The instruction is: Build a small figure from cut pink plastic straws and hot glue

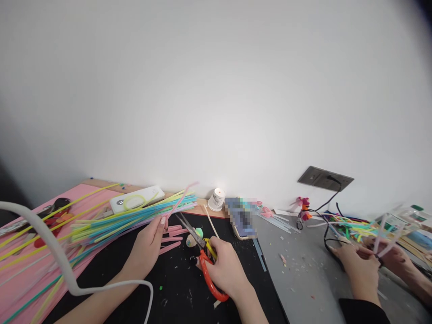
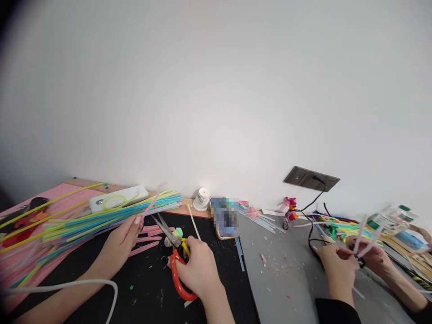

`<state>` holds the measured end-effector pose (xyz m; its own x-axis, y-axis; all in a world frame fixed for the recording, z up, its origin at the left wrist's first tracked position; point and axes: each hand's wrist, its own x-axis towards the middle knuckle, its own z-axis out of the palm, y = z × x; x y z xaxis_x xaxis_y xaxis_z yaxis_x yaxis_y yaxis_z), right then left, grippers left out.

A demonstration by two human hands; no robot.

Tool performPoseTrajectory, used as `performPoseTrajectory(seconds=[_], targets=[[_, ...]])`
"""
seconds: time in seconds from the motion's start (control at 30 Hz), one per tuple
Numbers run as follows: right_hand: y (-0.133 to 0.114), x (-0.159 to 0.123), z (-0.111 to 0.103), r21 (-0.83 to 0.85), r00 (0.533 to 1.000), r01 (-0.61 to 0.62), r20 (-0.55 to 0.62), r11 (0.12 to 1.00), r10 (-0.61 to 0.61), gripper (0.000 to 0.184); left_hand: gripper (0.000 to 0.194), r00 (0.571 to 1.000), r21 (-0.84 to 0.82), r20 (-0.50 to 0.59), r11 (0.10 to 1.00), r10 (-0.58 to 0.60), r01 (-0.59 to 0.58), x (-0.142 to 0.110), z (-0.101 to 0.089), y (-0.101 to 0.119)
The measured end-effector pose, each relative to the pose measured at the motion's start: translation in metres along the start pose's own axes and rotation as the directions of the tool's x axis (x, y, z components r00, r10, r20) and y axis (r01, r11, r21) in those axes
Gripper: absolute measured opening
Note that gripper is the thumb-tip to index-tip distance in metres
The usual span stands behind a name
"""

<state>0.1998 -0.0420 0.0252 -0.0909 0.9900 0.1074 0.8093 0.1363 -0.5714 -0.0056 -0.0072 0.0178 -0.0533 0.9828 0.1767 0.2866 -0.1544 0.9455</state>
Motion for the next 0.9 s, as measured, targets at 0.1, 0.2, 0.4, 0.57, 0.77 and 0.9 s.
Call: performPoseTrajectory(seconds=[0.1,0.2,0.4,0.57,0.77,0.9], targets=[[-0.0022,-0.0011,0.0027,-0.006,1.000,0.017,0.016,1.000,-0.017,0.035,0.035,0.999,-0.021,0.051,1.000,0.003,-0.002,-0.0023,0.0029,0.0052],[-0.0033,-0.0016,0.0049,-0.009,1.000,0.023,0.015,1.000,-0.023,0.035,0.035,0.980,-0.070,0.196,0.997,0.026,-0.013,-0.0042,0.0049,0.0099],[-0.0047,-0.0018,0.0032,0.003,0.999,0.040,0.026,0.999,-0.040,0.034,0.035,0.949,-0.123,0.312,0.992,0.045,-0.006,-0.0053,0.0052,0.0094],[-0.0055,-0.0008,0.0025,0.019,0.999,0.035,0.039,0.999,-0.036,0.034,0.041,0.926,-0.216,0.378,0.974,0.020,0.067,-0.0052,0.0064,0.0072],[-0.0047,-0.0013,0.0011,0.004,0.998,0.030,0.048,1.000,-0.031,0.027,0.042,0.920,-0.259,0.391,0.963,0.030,0.079,-0.0039,0.0069,0.0037],[-0.0049,-0.0012,-0.0001,-0.018,0.998,0.019,0.057,1.000,-0.018,0.024,0.042,0.915,-0.250,0.401,0.966,0.040,0.068,-0.0028,0.0069,0.0012]])
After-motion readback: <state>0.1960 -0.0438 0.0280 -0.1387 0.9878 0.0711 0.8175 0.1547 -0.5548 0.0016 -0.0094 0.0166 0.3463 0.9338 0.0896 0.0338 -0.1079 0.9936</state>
